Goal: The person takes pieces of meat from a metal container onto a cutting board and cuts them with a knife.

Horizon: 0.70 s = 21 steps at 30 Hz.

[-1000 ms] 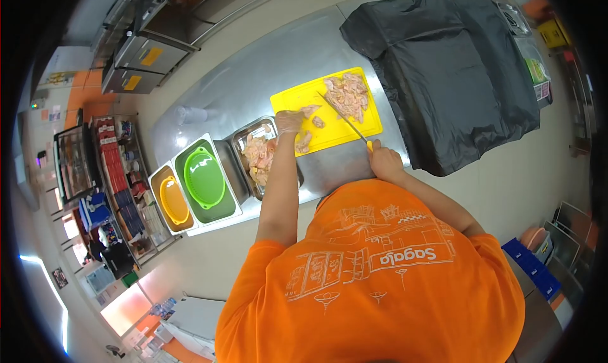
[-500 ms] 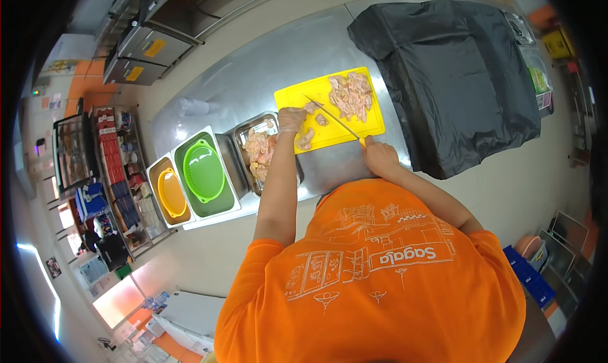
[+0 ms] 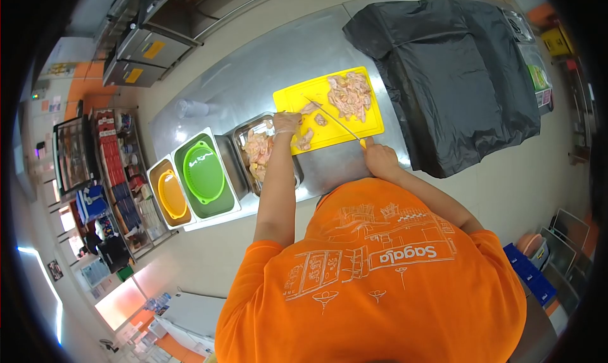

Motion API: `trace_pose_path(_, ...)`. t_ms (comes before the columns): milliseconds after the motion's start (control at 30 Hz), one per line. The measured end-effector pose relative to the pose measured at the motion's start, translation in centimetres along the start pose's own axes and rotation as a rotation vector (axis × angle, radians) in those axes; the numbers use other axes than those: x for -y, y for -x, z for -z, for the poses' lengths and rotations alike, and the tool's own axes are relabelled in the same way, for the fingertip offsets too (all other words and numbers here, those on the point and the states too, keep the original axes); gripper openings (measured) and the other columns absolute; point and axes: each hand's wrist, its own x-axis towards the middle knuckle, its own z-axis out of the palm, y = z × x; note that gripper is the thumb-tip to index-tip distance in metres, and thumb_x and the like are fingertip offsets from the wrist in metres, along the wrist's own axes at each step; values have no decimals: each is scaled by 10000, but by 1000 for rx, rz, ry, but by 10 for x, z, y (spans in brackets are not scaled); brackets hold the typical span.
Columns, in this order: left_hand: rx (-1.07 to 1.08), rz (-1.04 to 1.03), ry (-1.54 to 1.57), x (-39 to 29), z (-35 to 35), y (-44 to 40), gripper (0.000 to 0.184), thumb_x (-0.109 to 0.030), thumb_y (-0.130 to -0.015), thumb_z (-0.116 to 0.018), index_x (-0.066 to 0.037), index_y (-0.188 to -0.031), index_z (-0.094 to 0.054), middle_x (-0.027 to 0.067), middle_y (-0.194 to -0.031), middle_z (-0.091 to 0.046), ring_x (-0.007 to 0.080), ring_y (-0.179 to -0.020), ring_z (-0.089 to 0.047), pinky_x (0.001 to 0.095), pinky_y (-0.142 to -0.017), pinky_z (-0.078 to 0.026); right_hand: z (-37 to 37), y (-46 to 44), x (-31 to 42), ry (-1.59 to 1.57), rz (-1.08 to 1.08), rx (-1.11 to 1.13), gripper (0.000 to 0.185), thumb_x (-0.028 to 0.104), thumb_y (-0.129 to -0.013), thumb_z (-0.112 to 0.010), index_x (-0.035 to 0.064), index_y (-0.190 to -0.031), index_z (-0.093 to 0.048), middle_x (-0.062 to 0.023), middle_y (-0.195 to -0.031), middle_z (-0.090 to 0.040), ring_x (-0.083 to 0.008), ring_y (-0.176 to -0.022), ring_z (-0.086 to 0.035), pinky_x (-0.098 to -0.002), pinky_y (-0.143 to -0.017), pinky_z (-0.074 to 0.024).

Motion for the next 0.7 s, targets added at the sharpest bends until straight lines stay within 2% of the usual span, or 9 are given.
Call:
trace_pose_path(67,34,70,85,-3,4,2,177,-324,-837,-632,-209,-792,-759,33,-896,-774,229,-857,-739,379,-728,-550,-1,0,-1,3,-4,6,307,290,-1045,-490,-6,-1110,-538,-207,-822,-731,-383,-777,-739,-499,-707,-584)
trace_pose_path(167,83,99,53,-16,27,8,186,-317,-837,-629,-195,-800,-765,48,-892,-774,241,-864,-738,372,-739,-549,-12,0,-8,-24,32,-89,315,310,-1041,-512,-1,-1077,-547,-204,-721,-706,-400,-687,-721,-517,-645,-569)
trace_pose_path(267,-76,-231,-36,-18,26,4,198,-327,-816,-634,-182,-766,-758,58,-875,-771,256,-842,-732,357,-742,-546,3,5,-3,-87,-64,-24,327,316,-1039,-511,-5,-1097,-534,-247,-781,-711,-439,-745,-719,-552,-696,-564)
trace_pose_path(367,109,10,499,-29,31,-3,190,-336,-820,-642,-198,-767,-760,34,-842,-769,235,-818,-732,352,-740,-547,13,9,-6,-117,-128,-6,339,325,-1040,-507,-7,-1107,-522,-285,-831,-707,-475,-788,-709,-584,-731,-553)
trace_pose_path(467,-29,-172,16,-30,40,1,213,-341,-841,-645,-179,-769,-762,16,-827,-772,205,-806,-737,336,-724,-553,29,13,4,-76,-118,46,333,296,-1056,-471,-27,-1108,-534,-265,-862,-718,-440,-817,-722,-551,-742,-565)
trace_pose_path(567,95,153,301,-19,15,-13,282,-363,-874,-641,-123,-785,-760,52,-859,-778,208,-834,-745,335,-735,-561,19,8,3,-143,-72,37,346,331,-1042,-502,-9,-1102,-521,-291,-838,-704,-484,-794,-702,-584,-744,-546)
trace_pose_path(667,-45,238,577,-27,7,-16,358,-415,-888,-656,-80,-810,-754,92,-905,-779,221,-867,-749,341,-768,-567,20,8,4,-152,-58,58,348,331,-1042,-499,-11,-1101,-521,-289,-841,-704,-484,-800,-701,-590,-747,-541)
trace_pose_path(700,-65,253,537,-40,18,-9,368,-424,-894,-660,-74,-834,-758,102,-915,-778,227,-877,-750,349,-779,-567,19,9,4,-158,-74,51,348,331,-1043,-498,-11,-1100,-520,-289,-842,-705,-484,-801,-701,-591,-747,-540)
